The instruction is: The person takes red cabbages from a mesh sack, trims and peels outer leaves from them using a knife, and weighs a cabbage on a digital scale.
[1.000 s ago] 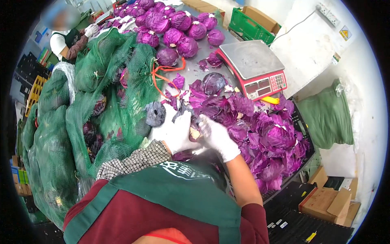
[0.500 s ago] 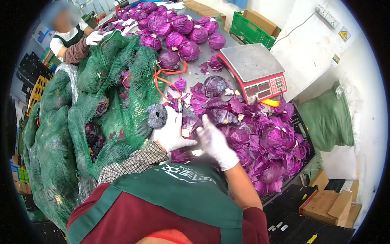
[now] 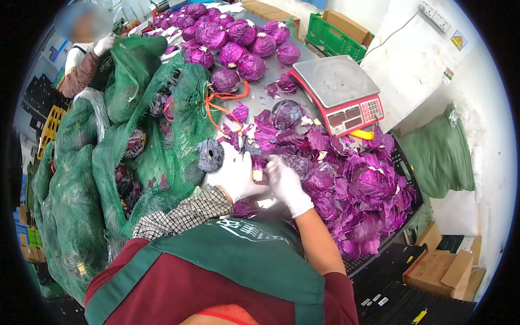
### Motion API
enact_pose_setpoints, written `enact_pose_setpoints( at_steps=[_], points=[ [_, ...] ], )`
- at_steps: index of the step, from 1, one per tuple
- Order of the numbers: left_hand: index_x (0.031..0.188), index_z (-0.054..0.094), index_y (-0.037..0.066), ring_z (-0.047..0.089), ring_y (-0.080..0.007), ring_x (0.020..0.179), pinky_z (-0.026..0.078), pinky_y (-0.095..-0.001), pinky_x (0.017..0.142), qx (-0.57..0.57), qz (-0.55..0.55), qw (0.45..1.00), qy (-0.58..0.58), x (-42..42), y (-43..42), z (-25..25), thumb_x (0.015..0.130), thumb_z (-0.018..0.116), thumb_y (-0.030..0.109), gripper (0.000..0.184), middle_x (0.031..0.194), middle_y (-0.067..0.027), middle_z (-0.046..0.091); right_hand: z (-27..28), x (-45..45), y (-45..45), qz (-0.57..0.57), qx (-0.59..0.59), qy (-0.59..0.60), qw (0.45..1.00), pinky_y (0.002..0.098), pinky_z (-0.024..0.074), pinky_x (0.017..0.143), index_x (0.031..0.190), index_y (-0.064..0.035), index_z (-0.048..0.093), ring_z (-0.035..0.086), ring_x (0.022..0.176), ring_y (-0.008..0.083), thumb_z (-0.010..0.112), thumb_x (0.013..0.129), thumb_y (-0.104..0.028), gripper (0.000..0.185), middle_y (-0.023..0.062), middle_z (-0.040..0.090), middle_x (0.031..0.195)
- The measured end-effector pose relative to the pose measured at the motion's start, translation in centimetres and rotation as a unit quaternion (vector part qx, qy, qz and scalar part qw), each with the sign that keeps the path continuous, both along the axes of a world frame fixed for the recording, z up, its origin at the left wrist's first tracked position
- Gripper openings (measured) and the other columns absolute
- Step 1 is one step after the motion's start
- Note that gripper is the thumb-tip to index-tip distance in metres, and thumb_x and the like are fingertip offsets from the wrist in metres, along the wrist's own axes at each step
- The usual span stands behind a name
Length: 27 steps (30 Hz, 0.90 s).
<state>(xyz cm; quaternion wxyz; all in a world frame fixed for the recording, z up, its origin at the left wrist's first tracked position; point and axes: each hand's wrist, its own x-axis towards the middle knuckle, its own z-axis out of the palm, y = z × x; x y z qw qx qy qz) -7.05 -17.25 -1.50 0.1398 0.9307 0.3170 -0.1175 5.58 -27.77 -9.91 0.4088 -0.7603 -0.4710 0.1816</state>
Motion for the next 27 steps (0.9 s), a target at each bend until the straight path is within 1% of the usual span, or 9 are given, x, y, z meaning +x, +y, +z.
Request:
enact_pose_setpoints(
  at_steps=[2,4,8,10,14,16,18,21,27],
  points=[
    [0.136,0.032,-0.009,0.02,-0.0562,0.133,0.021,-0.0575,0.11,0.043,-0.019,0.999,-0.016,-1.1,-0.4,0.3,0.064,0.067,0.067,0.11,0.135,-0.0473,0.021,-1.0,3.3,0.4,-0.094,-0.062,0.294,0.949,0.0366,0.0509,0.053,0.12,-0.0045,0.053,0.064,0.059,0.0276,0.044,0.099,-0.026,0.031,0.0154,0.064,0.071],
    [0.141,0.029,-0.003,0.026,-0.0448,0.136,0.026,-0.0482,0.111,0.016,-0.026,0.982,-0.187,-4.1,0.9,-3.6,0.057,0.079,0.055,0.114,0.142,-0.0338,0.027,-3.8,4.1,-0.1,-0.076,0.008,0.323,0.943,0.0304,0.0449,0.042,0.115,-0.0038,0.054,0.058,0.045,0.0196,0.046,0.099,-0.03,0.031,0.0122,0.061,0.067],
    [0.146,0.021,-0.001,0.047,-0.0233,0.123,0.038,-0.0359,0.105,-0.357,0.025,0.872,-0.333,-8.3,3.4,-7.7,0.071,0.081,0.021,0.099,0.139,-0.0172,0.041,1.7,-0.9,-0.2,-0.027,0.05,0.285,0.957,0.0242,0.0449,0.056,0.106,-0.0024,0.058,0.059,0.063,0.0121,0.051,0.098,-0.028,0.028,0.0035,0.06,0.076],
    [0.145,0.025,0.0,0.049,-0.0209,0.121,0.041,-0.0342,0.102,-0.511,0.238,0.763,-0.317,-7.8,3.5,-8.8,0.074,0.078,0.018,0.09,0.138,-0.0161,0.042,1.6,-1.8,-0.3,-0.003,0.069,0.276,0.959,0.0252,0.0451,0.045,0.11,-0.0026,0.056,0.055,0.045,0.0135,0.053,0.096,-0.022,0.024,0.004,0.059,0.068],
    [0.141,0.035,0.004,0.051,-0.0217,0.116,0.04,-0.0364,0.103,-0.388,0.049,0.847,-0.359,-8.5,2.6,-7.5,0.071,0.078,0.014,0.082,0.127,-0.0144,0.051,0.8,5.2,-1.9,-0.181,0.11,0.357,0.91,0.0302,0.0457,0.039,0.11,-0.0024,0.053,0.054,0.041,0.0189,0.054,0.095,-0.022,0.025,0.0095,0.062,0.071],
    [0.137,0.042,0.002,0.053,-0.0205,0.113,0.042,-0.0345,0.1,-0.337,0.083,0.872,-0.344,-8.2,2.7,-8.4,0.072,0.078,0.017,0.075,0.121,-0.013,0.056,2.2,8.9,-4.0,-0.187,0.121,0.289,0.931,0.0333,0.05,0.045,0.12,-0.0018,0.052,0.062,0.052,0.0236,0.055,0.095,-0.028,0.036,0.0141,0.066,0.079],
    [0.135,0.044,-0.001,0.056,-0.02,0.11,0.045,-0.0329,0.096,-0.474,0.216,0.801,-0.296,-7.4,4.1,-10.7,0.079,0.075,0.022,0.068,0.121,-0.0115,0.058,2.7,8.7,-4.5,-0.138,0.073,-0.259,0.953,0.0337,0.0547,0.063,0.133,-0.0007,0.045,0.068,0.074,0.0259,0.058,0.094,-0.029,0.05,0.0198,0.066,0.096],
    [0.132,0.048,0.001,0.06,-0.0161,0.104,0.053,-0.0289,0.082,-0.566,0.268,0.737,-0.254,-5.1,5.4,-6.7,0.086,0.067,0.032,0.059,0.12,-0.0114,0.061,5.1,4.6,-3.9,-0.073,0.141,-0.122,0.98,0.0298,0.0512,0.082,0.14,-0.0031,0.04,0.065,0.095,0.022,0.069,0.085,-0.012,0.062,0.0152,0.059,0.125],
    [0.125,0.052,-0.003,0.067,-0.0199,0.088,0.058,-0.0277,0.058,-0.564,0.25,0.741,-0.264,-3.9,6.0,-7.5,0.084,0.069,0.032,0.057,0.11,-0.0133,0.065,1.4,-2.6,0.1,0.092,0.059,-0.088,0.99,0.0362,0.0521,0.082,0.113,-0.0077,0.06,0.062,0.099,0.0303,0.063,0.084,-0.011,0.03,0.0128,0.058,0.113]
  ],
)
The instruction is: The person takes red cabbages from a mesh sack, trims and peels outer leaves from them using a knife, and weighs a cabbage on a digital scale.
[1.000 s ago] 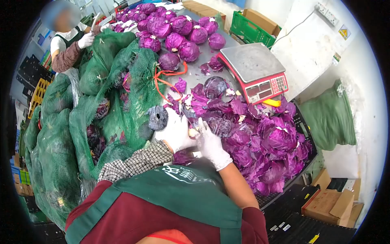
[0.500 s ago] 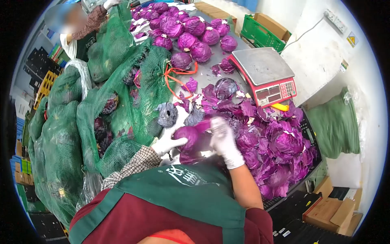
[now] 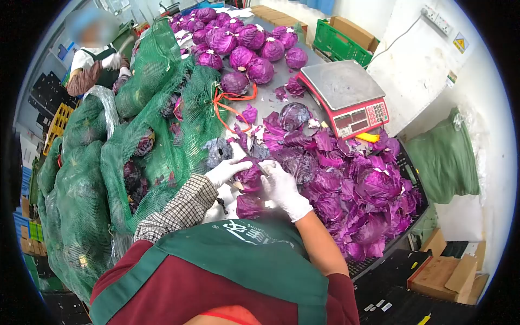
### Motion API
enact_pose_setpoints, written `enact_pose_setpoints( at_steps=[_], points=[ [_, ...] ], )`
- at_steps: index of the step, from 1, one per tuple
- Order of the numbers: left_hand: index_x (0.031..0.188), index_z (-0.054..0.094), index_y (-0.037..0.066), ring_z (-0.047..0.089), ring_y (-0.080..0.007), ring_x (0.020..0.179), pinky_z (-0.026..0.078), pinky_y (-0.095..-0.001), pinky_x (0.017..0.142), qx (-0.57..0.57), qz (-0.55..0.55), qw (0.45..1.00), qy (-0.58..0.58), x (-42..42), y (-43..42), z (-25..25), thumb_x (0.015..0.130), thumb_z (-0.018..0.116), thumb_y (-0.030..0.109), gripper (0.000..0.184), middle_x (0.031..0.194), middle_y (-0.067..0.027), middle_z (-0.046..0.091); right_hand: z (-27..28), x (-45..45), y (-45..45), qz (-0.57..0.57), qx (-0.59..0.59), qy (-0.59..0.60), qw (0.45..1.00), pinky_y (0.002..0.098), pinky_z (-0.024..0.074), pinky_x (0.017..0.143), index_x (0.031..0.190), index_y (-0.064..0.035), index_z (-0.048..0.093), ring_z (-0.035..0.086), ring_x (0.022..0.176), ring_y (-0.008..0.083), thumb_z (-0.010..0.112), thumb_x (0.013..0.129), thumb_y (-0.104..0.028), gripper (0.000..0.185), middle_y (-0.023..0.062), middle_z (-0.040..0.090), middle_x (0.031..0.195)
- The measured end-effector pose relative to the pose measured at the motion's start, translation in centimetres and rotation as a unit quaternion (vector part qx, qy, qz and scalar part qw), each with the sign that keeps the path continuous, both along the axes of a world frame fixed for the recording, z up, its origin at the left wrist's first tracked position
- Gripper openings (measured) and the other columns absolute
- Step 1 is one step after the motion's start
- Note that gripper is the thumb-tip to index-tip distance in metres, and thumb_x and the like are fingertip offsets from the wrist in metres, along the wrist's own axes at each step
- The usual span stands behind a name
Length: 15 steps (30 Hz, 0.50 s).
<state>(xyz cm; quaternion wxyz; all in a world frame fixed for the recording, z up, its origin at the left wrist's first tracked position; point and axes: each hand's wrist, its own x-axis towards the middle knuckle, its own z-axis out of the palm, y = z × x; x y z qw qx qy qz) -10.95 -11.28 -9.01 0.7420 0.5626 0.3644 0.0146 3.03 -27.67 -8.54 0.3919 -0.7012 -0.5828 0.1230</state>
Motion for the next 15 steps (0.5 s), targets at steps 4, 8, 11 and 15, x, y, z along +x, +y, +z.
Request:
enact_pose_setpoints(
  at_steps=[4,8,11,15],
  points=[
    [0.124,0.053,-0.003,0.066,-0.0183,0.086,0.057,-0.0268,0.056,-0.004,-0.011,1.0,0.0,-0.3,0.7,-1.7,0.085,0.068,0.032,0.055,0.113,-0.0129,0.063,0.0,0.6,0.9,0.033,-0.01,-0.074,0.997,0.0413,0.0538,0.07,0.107,-0.0113,0.056,0.061,0.087,0.0314,0.063,0.081,-0.013,0.027,0.0109,0.054,0.102],
    [0.123,0.055,0.0,0.065,-0.0169,0.086,0.057,-0.0258,0.054,0.041,-0.037,0.998,-0.002,-0.2,0.0,0.2,0.085,0.067,0.03,0.05,0.116,-0.0118,0.061,1.2,1.9,1.3,0.094,-0.075,-0.055,0.991,0.0421,0.0527,0.07,0.105,-0.0104,0.056,0.06,0.088,0.0315,0.064,0.08,-0.013,0.026,0.0107,0.053,0.1],
    [0.12,0.059,0.003,0.064,-0.0168,0.089,0.056,-0.0267,0.064,0.062,-0.055,0.996,-0.013,0.0,0.3,-0.2,0.085,0.066,0.029,0.044,0.112,-0.0092,0.063,1.5,2.3,1.5,0.126,-0.058,-0.04,0.99,0.0411,0.0524,0.071,0.101,-0.0097,0.058,0.06,0.087,0.031,0.065,0.078,-0.011,0.024,0.0103,0.054,0.099],
    [0.119,0.061,0.003,0.064,-0.0164,0.092,0.053,-0.0278,0.078,0.094,-0.07,0.993,0.003,0.4,0.7,-0.9,0.085,0.067,0.028,0.043,0.108,-0.0082,0.066,0.6,2.8,1.5,0.129,-0.022,-0.008,0.991,0.039,0.0515,0.073,0.098,-0.0089,0.059,0.06,0.087,0.0301,0.065,0.076,-0.007,0.023,0.0107,0.056,0.093]
  ],
)
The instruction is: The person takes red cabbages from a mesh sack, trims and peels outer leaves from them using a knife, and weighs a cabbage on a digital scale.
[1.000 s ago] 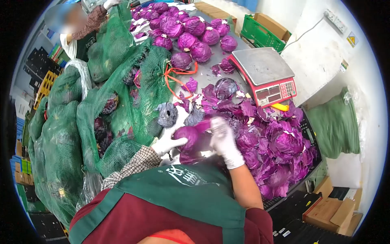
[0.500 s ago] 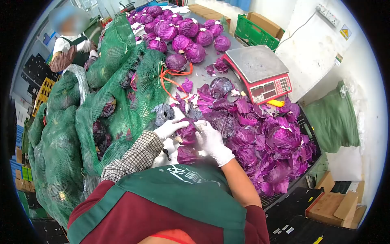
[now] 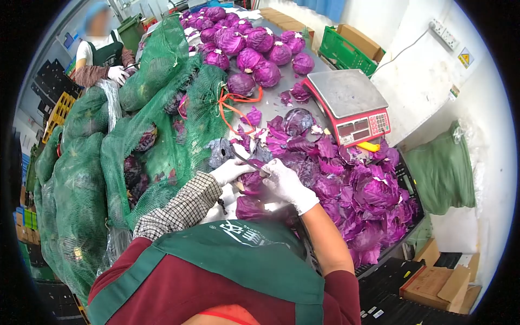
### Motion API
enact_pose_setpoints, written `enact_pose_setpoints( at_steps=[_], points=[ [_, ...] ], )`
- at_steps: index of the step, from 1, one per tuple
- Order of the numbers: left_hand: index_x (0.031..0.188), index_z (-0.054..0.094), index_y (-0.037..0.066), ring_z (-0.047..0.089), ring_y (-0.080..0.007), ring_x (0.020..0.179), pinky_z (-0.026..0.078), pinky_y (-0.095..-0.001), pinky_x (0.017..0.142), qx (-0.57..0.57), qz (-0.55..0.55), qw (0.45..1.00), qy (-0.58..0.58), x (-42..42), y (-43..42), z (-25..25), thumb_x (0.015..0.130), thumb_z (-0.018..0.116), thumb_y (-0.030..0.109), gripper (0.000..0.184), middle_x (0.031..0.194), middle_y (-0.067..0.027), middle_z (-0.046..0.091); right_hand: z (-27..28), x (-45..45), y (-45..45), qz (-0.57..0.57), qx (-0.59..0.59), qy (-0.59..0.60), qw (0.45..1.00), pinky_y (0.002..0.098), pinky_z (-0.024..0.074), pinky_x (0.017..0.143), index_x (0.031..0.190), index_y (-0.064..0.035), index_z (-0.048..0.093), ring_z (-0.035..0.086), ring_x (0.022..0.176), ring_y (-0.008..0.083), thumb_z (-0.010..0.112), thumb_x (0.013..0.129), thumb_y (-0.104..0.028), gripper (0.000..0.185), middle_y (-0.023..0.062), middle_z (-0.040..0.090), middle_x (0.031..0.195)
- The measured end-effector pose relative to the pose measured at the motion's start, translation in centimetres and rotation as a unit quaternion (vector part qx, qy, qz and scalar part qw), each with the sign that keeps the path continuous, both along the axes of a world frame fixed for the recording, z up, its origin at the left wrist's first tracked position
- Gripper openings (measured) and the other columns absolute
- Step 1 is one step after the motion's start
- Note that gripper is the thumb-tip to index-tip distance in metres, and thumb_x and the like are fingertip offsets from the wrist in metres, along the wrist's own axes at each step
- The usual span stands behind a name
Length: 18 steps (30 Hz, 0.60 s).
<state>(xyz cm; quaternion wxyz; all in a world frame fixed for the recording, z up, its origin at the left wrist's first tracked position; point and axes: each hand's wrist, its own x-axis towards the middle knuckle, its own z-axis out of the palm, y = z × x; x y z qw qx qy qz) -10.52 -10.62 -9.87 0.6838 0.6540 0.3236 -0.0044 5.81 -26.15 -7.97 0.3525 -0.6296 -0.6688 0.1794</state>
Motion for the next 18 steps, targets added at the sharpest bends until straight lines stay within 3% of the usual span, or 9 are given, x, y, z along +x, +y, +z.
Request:
enact_pose_setpoints(
  at_steps=[5,6,8,9,12,13,14,16,18],
  points=[
    [0.123,0.057,0.0,0.062,-0.0178,0.102,0.053,-0.0311,0.084,-0.173,0.138,0.975,-0.024,-1.0,-0.4,0.1,0.084,0.07,0.032,0.052,0.112,-0.0101,0.065,-3.0,1.5,-1.1,-0.097,0.073,0.109,0.987,0.0325,0.0501,0.072,0.094,-0.006,0.058,0.061,0.078,0.0198,0.062,0.076,0.001,0.019,0.0084,0.057,0.086],
    [0.128,0.052,-0.001,0.062,-0.0208,0.104,0.053,-0.0362,0.087,-0.192,0.134,0.971,-0.048,-1.6,0.9,-3.5,0.087,0.066,0.031,0.054,0.118,-0.0118,0.062,-3.7,1.6,-1.4,-0.156,-0.011,0.257,0.954,0.0267,0.0467,0.07,0.089,-0.0051,0.055,0.054,0.075,0.011,0.059,0.08,0.003,0.013,0.0043,0.054,0.085],
    [0.132,0.046,0.0,0.06,-0.0242,0.108,0.052,-0.0407,0.091,-0.277,0.148,0.944,-0.105,-3.3,0.1,-2.7,0.089,0.06,0.031,0.055,0.124,-0.0132,0.059,-4.1,2.2,-1.7,-0.252,-0.031,0.316,0.914,0.0233,0.0435,0.067,0.085,-0.005,0.052,0.049,0.075,0.0079,0.058,0.084,0.003,0.01,0.0017,0.051,0.083],
    [0.134,0.044,0.001,0.058,-0.0269,0.113,0.05,-0.0433,0.095,-0.295,0.164,0.931,-0.138,-4.2,-0.6,-1.9,0.09,0.057,0.032,0.055,0.126,-0.0145,0.057,-5.0,2.8,-1.3,-0.245,0.069,0.317,0.914,0.0232,0.0419,0.064,0.084,-0.0046,0.05,0.048,0.07,0.0084,0.057,0.083,0.003,0.011,0.001,0.049,0.077],
    [0.134,0.045,0.001,0.056,-0.0277,0.117,0.045,-0.0457,0.1,-0.448,0.096,0.858,-0.232,-6.4,-0.1,-1.4,0.087,0.059,0.031,0.056,0.129,-0.0151,0.055,-0.1,3.8,-1.8,-0.279,0.094,0.17,0.94,0.0243,0.0438,0.067,0.088,-0.0035,0.052,0.051,0.073,0.0103,0.059,0.083,0.002,0.011,0.005,0.051,0.079],
    [0.133,0.045,-0.001,0.049,-0.0355,0.124,0.04,-0.0554,0.104,-0.551,0.066,0.778,-0.294,-6.6,0.1,-1.7,0.087,0.057,0.03,0.056,0.132,-0.0209,0.051,-1.0,5.1,-1.7,-0.279,0.101,0.08,0.952,0.0255,0.0463,0.071,0.097,-0.0028,0.055,0.055,0.078,0.0113,0.062,0.082,0.0,0.017,0.009,0.055,0.085],
    [0.132,0.046,-0.001,0.049,-0.036,0.124,0.04,-0.0559,0.104,-0.5,0.096,0.814,-0.281,-6.4,-0.3,-0.6,0.088,0.054,0.03,0.054,0.132,-0.0217,0.05,0.7,4.6,-1.8,-0.29,0.086,0.066,0.951,0.0284,0.0491,0.076,0.107,-0.0023,0.057,0.057,0.085,0.0124,0.066,0.083,-0.005,0.026,0.0078,0.058,0.091],
    [0.131,0.048,0.0,0.048,-0.0372,0.124,0.04,-0.057,0.103,-0.386,0.154,0.872,-0.258,-5.5,-0.9,1.6,0.092,0.047,0.029,0.049,0.132,-0.0234,0.05,5.3,1.5,-2.8,-0.205,0.037,0.41,0.888,0.0308,0.0496,0.082,0.115,-0.002,0.056,0.057,0.093,0.0142,0.072,0.082,-0.011,0.037,0.0057,0.06,0.102],
    [0.134,0.044,0.002,0.047,-0.0384,0.124,0.04,-0.0562,0.104,-0.471,0.087,0.805,-0.349,-4.8,-0.5,1.3,0.095,0.038,0.035,0.051,0.134,-0.0243,0.047,8.5,-1.4,-3.6,-0.111,0.013,0.394,0.912,0.0301,0.0488,0.085,0.119,-0.0027,0.055,0.055,0.098,0.0145,0.075,0.081,-0.014,0.044,0.003,0.058,0.109]
  ],
)
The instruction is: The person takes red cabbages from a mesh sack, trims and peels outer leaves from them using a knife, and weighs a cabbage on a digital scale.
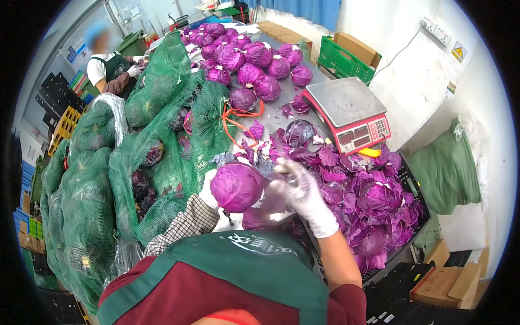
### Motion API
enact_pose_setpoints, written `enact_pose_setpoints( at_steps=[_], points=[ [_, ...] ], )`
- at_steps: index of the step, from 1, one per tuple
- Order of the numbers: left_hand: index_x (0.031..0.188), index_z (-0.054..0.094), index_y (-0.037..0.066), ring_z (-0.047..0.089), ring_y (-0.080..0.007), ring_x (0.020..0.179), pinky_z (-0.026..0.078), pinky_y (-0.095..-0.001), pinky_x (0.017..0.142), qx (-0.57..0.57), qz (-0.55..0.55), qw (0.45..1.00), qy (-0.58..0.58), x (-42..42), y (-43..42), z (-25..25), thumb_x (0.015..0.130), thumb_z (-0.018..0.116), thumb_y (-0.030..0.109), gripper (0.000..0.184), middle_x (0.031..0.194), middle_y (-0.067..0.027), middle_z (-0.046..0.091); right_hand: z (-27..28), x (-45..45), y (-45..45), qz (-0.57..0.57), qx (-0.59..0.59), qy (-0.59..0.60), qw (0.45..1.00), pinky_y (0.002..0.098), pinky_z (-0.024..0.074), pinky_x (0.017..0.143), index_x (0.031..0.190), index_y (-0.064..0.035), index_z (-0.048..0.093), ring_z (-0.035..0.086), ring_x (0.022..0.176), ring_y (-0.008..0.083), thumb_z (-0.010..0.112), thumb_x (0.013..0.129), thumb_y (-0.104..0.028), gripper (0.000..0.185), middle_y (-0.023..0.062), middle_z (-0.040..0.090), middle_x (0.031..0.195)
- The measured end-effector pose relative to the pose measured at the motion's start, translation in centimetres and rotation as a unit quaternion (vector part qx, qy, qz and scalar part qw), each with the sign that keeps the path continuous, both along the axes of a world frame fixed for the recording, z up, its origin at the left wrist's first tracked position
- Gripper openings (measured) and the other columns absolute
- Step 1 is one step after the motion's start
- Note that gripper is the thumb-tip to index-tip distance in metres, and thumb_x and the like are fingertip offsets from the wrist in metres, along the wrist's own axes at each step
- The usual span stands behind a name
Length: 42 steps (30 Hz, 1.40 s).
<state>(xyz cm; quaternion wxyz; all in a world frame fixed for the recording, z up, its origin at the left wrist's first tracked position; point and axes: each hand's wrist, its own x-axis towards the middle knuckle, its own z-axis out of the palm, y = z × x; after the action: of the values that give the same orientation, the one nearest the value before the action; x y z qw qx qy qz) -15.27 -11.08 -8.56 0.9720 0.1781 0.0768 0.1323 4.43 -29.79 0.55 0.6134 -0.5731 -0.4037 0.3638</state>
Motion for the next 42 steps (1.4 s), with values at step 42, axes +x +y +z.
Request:
enact_pose_setpoints(
  at_steps=[42],
  points=[
    [0.145,0.027,0.004,0.047,-0.0277,0.126,0.038,-0.0419,0.107,0.194,-0.035,0.98,0.032,-0.1,-4.2,2.8,0.081,0.069,0.038,0.083,0.138,-0.0167,0.045,1.8,-3.0,-1.8,0.005,0.059,-0.328,0.943,0.0305,0.0457,0.058,0.093,-0.001,0.06,0.056,0.065,0.0233,0.073,0.079,-0.009,0.02,0.011,0.056,0.08]
  ],
)
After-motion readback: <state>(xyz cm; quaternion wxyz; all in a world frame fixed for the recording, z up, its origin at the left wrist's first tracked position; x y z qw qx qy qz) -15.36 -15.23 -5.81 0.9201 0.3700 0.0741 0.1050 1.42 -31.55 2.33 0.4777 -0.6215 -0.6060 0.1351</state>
